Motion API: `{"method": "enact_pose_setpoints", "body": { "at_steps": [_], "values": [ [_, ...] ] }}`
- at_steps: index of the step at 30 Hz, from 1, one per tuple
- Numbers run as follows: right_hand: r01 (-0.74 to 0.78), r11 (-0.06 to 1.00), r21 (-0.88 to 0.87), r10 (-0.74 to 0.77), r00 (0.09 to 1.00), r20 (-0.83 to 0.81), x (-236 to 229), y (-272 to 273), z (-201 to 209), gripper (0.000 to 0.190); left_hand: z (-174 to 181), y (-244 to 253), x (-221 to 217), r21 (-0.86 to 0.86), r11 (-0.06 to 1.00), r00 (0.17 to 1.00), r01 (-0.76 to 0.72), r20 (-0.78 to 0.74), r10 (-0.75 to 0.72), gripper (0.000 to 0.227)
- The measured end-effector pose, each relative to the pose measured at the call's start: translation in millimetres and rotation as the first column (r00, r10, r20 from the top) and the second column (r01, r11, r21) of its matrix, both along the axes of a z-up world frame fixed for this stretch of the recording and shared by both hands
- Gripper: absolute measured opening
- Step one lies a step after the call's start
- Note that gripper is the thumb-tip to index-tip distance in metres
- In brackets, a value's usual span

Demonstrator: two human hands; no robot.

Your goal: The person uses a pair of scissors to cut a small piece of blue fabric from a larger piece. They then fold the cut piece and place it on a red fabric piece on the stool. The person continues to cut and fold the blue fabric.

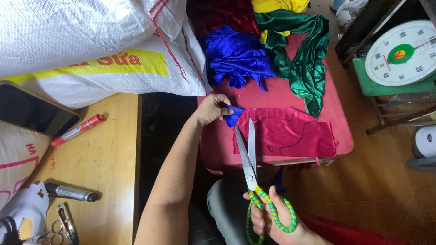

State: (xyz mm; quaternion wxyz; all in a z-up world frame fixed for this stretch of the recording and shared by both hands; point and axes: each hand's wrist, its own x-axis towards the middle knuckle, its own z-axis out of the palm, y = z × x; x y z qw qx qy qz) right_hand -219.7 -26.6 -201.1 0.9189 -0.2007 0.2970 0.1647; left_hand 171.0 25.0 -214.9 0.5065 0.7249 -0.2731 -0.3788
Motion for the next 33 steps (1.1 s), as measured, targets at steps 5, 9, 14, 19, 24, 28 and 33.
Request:
{"method": "enact_pose_setpoints", "body": {
  "at_steps": [5,9,14,19,24,28,33],
  "values": [
    [-0.001,1.000,0.005,0.001,1.000,-0.023,-0.1,0.6,-1.7,0.088,-4.3,-0.9,1.6,-0.008,1.000,1.000,-0.002,0.005,0.002,0.023],
    [0.012,1.000,-0.007,-0.012,1.000,-0.015,0.8,2.4,2.0,0.089,-1.2,-1.1,0.3,0.021,1.000,0.999,0.001,0.032,-0.002,0.021],
    [0.006,0.999,-0.037,-0.007,1.000,-0.013,1.4,2.8,9.2,0.087,-0.6,-1.7,-0.1,0.037,0.999,0.999,-0.001,0.048,-0.001,0.022],
    [0.010,1.000,0.025,-0.011,1.000,0.007,-2.8,4.0,-8.9,0.085,5.2,-1.4,-3.5,0.056,0.998,0.999,-0.015,0.039,0.013,0.021],
    [0.016,1.000,-0.022,-0.016,1.000,-0.016,0.9,6.2,3.4,0.087,7.3,-1.7,-4.8,0.062,0.998,0.999,-0.015,0.049,0.012,0.022],
    [0.018,1.000,-0.022,-0.018,1.000,-0.016,0.7,7.8,3.5,0.087,6.5,-1.1,-3.6,0.066,0.998,0.997,0.005,0.074,-0.010,0.021],
    [0.023,1.000,-0.007,-0.023,1.000,-0.002,-0.1,8.4,-1.8,0.085,33.2,-0.9,-14.6,0.117,0.993,0.998,0.008,0.056,-0.014,0.011]
  ]
}}
